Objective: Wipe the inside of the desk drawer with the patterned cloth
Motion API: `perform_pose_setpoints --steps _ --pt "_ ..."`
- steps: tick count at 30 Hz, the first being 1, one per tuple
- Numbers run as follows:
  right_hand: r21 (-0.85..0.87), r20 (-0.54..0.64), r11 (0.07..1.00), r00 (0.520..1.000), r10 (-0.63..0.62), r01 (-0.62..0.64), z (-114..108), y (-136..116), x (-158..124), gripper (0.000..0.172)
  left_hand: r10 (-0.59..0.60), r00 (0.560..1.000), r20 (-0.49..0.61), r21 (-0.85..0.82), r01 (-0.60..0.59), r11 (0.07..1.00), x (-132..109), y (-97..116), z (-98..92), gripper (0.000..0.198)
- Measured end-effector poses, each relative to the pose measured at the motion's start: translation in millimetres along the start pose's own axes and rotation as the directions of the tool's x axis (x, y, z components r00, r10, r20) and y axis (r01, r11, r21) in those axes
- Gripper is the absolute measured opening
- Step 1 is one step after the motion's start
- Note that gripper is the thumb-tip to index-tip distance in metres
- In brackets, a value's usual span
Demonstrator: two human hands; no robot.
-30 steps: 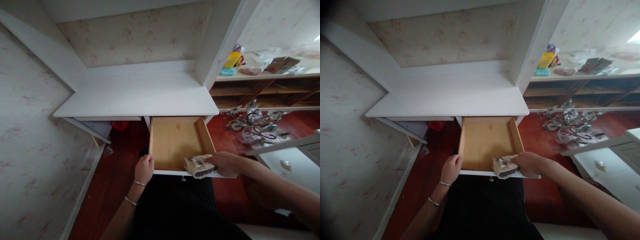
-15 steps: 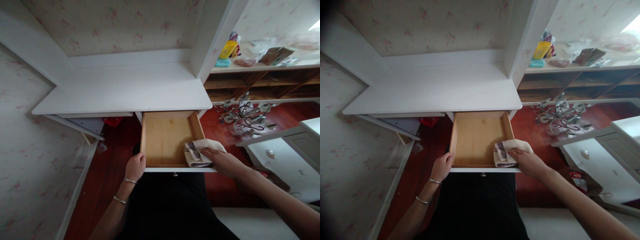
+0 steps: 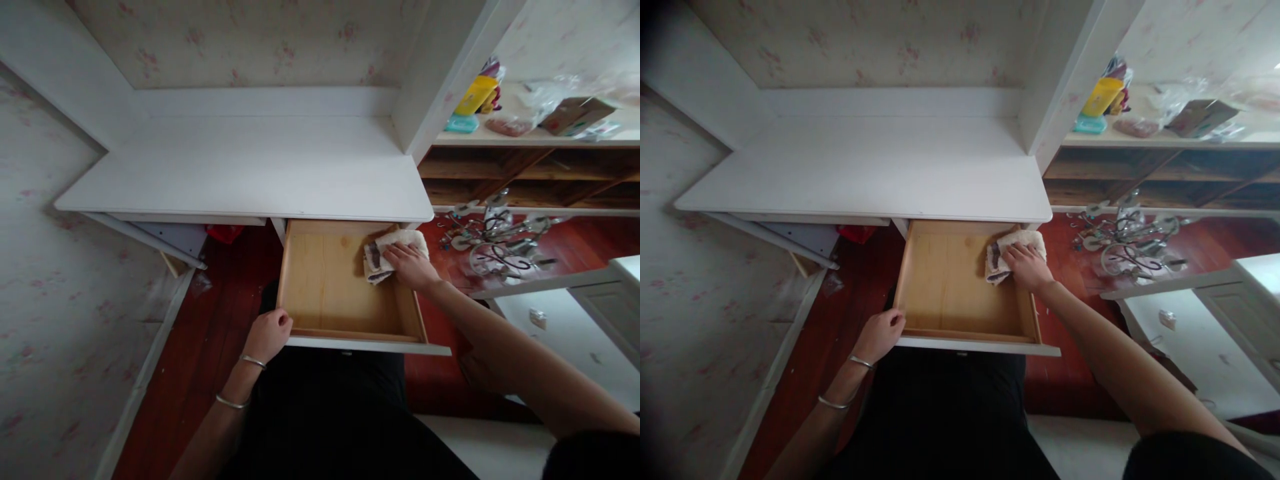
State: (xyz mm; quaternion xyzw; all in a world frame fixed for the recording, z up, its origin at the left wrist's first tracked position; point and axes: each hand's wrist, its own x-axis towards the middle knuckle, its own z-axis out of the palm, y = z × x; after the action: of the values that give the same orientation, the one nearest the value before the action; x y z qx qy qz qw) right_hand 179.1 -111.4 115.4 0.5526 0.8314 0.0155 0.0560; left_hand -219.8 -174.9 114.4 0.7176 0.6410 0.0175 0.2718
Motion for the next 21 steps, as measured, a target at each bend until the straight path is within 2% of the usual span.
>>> perform_pose_setpoints --steps 5,10,12,15,17,21 --pt "0.003 -0.036 0.995 0.995 0.097 -0.097 2 13 37 0.043 -0.005 1.000 0.008 -0.012 0.005 1.000 0 -1 0.6 0.021" --pt "0.030 0.001 0.986 0.986 0.167 -0.167 -4 9 39 0.046 -0.015 1.000 0.005 -0.009 0.015 1.000 0 -2 -0.6 0.020" --pt "0.083 0.028 0.978 0.981 0.190 -0.192 -10 5 25 0.050 -0.016 1.000 -0.004 -0.014 0.016 1.000 -1 -2 -0.8 0.021" --pt "0.172 0.112 0.945 0.959 0.262 -0.278 -18 -5 -13 0.060 -0.003 0.999 -0.046 -0.018 0.002 1.000 -2 -3 -0.4 0.021" --pt "0.196 0.226 0.911 0.921 0.319 -0.363 -24 -15 -47 0.063 0.006 0.998 -0.059 -0.009 -0.006 1.000 -1 -4 -0.3 0.023" --pt "0.292 0.463 0.853 0.844 0.269 -0.432 -41 -34 -107 0.064 0.009 1.000 -0.024 -0.051 -0.010 0.999 0 -4 -1.5 0.025"
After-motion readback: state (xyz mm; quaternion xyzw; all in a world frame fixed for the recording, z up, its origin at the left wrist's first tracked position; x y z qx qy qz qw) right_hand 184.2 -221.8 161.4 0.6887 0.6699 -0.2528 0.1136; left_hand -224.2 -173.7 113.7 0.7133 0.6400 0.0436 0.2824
